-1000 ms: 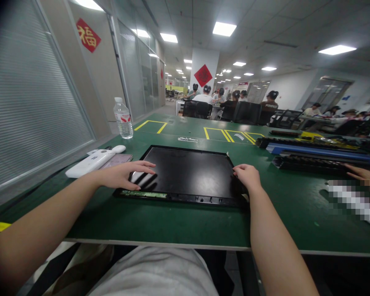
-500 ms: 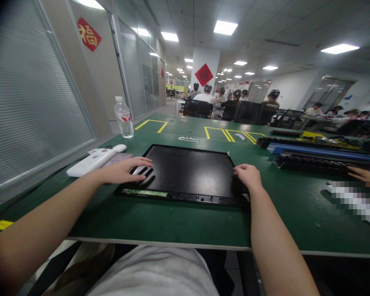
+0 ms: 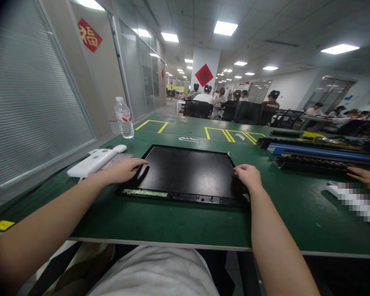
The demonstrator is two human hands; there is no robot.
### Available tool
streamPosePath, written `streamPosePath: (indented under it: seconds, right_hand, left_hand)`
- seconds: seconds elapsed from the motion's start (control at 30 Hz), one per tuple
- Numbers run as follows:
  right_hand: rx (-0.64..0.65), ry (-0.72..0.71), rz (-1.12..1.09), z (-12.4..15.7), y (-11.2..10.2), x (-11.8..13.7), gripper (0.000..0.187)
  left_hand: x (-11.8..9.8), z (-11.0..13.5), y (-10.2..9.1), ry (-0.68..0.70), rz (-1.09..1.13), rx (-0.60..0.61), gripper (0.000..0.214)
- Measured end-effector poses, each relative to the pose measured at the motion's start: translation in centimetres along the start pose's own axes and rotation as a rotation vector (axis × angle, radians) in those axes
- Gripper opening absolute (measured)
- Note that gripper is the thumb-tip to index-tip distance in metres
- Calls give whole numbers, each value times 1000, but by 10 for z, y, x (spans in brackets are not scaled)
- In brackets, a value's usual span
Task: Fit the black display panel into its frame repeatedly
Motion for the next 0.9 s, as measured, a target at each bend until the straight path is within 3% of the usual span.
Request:
streamPosePath:
  seconds: [0.23, 0.43, 0.63, 0.9]
  right_hand:
    - [-18, 0, 8, 3, -3, 4, 23]
    - [-6, 7, 11, 2, -1, 3, 24]
    - [-19, 0, -13, 1, -2, 1, 24]
    - [-18, -29, 14, -1, 0, 2, 24]
  left_hand:
    - [0, -3, 6, -8, 23, 0, 64]
    - [1, -2, -2, -44, 75, -63, 49]
    - [1, -1, -4, -63, 123, -43, 26]
    - [-2, -1, -6, -18, 122, -59, 22]
Point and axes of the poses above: each hand's wrist, its own z-axis away from the middle knuckle, its own y-axis out of the palm, x = y × z, the point moved 10 cm from there along -z, towards the middle knuckle, and after that the axes turned 6 degrees about y, right-handed, at the moved point
